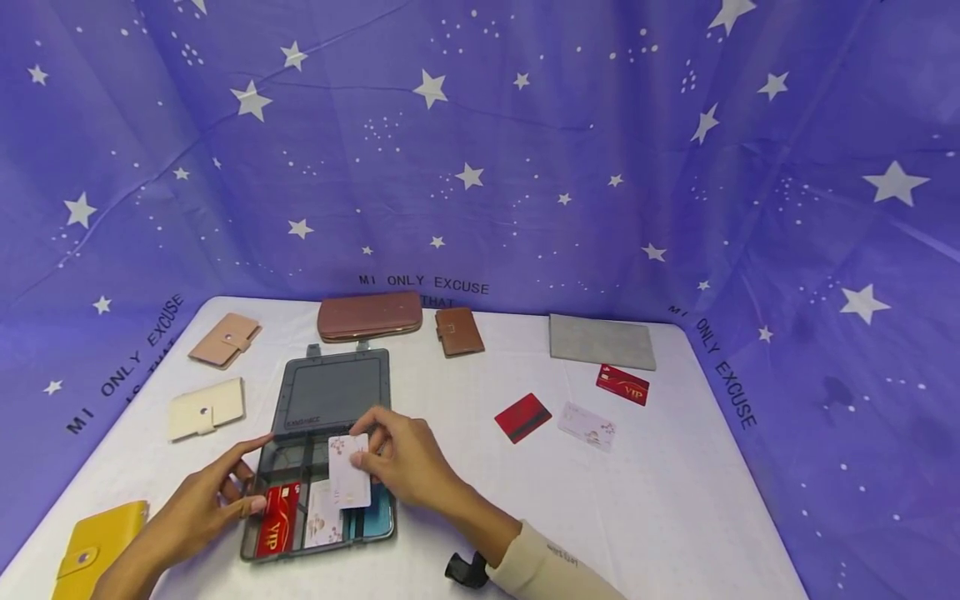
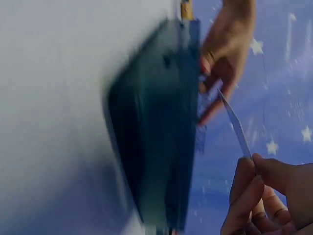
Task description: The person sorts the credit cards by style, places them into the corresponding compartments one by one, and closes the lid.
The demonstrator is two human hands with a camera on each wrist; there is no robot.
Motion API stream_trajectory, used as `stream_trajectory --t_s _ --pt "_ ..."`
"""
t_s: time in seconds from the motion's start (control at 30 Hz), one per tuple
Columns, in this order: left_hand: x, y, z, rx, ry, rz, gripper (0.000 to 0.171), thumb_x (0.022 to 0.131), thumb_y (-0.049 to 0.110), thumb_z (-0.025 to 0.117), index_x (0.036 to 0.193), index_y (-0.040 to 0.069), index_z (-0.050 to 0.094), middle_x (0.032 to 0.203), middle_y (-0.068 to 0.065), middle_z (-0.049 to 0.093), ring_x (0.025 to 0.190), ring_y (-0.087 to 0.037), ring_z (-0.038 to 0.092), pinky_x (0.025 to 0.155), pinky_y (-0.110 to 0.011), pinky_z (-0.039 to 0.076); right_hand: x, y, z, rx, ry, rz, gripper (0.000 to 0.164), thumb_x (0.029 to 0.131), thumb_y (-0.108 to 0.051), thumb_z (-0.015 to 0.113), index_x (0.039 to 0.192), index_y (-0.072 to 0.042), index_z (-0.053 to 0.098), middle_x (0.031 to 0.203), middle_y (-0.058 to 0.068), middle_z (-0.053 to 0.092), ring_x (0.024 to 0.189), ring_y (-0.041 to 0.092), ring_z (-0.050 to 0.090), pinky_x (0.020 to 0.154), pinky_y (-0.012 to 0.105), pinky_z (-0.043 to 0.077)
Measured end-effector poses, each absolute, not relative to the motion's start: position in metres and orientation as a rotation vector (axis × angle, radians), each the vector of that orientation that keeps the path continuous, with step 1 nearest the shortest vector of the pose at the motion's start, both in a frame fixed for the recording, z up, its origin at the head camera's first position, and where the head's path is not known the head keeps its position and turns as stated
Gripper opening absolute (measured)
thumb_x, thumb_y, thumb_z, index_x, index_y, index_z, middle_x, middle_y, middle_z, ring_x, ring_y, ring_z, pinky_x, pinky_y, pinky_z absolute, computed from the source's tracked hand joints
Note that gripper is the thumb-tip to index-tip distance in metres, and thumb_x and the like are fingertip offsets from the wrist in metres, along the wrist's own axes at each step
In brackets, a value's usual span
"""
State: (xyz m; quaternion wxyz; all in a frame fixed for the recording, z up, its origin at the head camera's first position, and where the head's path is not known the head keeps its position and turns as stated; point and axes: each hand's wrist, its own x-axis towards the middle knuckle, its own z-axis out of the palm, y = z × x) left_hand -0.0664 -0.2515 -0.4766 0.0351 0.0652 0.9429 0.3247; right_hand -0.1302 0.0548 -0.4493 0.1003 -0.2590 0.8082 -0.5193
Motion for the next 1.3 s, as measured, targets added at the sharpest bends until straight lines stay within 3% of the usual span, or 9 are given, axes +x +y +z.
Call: stream_trajectory --t_s 0.2,0.3,0.47,0.7,0.93,1.1,1.3 --pt "-0.066 -0.251 -0.477 0.218 2.901 1.016 0.082 0.078 0.027 0.082 0.149 0.028 0.042 0.096 0.004 0.06 0.066 0.001 0.051 0.062 -0.023 0.043 -0.117 0.027 -0.461 -0.896 2.553 -1.29 0.026 0.085 -0.018 0.08 0.108 -0.018 0.066 0.07 -0.014 0.058 0.048 -0.001 0.044 0.048 0.018 0.041" --pt "-0.066 -0.251 -0.477 0.211 2.899 1.008 0.082 0.079 0.028 0.082 0.149 0.029 0.041 0.096 0.004 0.06 0.066 0.002 0.052 0.062 -0.023 0.043 -0.113 0.018 -0.466 -0.977 2.685 -1.116 0.024 0.082 -0.023 0.083 0.101 -0.018 0.069 0.071 -0.014 0.057 0.056 -0.004 0.043 0.053 0.016 0.039" --pt "-0.066 -0.251 -0.477 0.2 2.892 1.002 0.082 0.078 0.028 0.082 0.15 0.029 0.041 0.096 0.004 0.061 0.068 0.002 0.053 0.063 -0.023 0.044 -0.109 0.009 -0.472 -1.083 2.9 -0.798 0.022 0.079 -0.034 0.085 0.095 -0.024 0.074 0.082 -0.013 0.055 0.074 -0.001 0.044 0.058 0.014 0.035" --pt "-0.066 -0.251 -0.475 0.186 2.868 0.988 0.083 0.079 0.028 0.082 0.15 0.029 0.039 0.096 0.004 0.06 0.068 0.002 0.054 0.064 -0.024 0.045 -0.11 0.014 -0.469 -1.197 2.945 -0.509 0.027 0.085 -0.047 0.077 0.101 -0.026 0.079 0.095 -0.009 0.049 0.085 0.005 0.041 0.056 0.013 0.035" --pt "-0.067 -0.251 -0.475 0.195 2.867 0.996 0.082 0.079 0.029 0.081 0.15 0.029 0.039 0.097 0.003 0.06 0.068 0.001 0.053 0.064 -0.024 0.044 -0.126 0.041 -0.463 -1.195 2.737 -0.764 0.034 0.088 -0.053 0.071 0.112 -0.029 0.074 0.097 -0.01 0.054 0.084 0.002 0.045 0.065 0.017 0.04" --pt "-0.067 -0.251 -0.476 0.195 2.862 0.999 0.082 0.08 0.029 0.081 0.15 0.029 0.039 0.097 0.003 0.06 0.068 0.0 0.054 0.064 -0.024 0.044 -0.146 0.08 -0.46 -1.104 2.595 -0.989 0.044 0.084 -0.049 0.077 0.12 -0.026 0.069 0.105 -0.004 0.064 0.097 0.011 0.057 0.082 0.025 0.044" --pt "-0.067 -0.252 -0.476 0.202 2.868 0.996 0.082 0.079 0.029 0.082 0.15 0.029 0.04 0.097 0.003 0.06 0.068 0.001 0.054 0.064 -0.024 0.044 -0.171 0.139 -0.46 -0.974 2.558 -1.05 0.053 0.076 -0.037 0.087 0.123 -0.02 0.067 0.11 0.003 0.066 0.104 0.022 0.06 0.086 0.036 0.046"
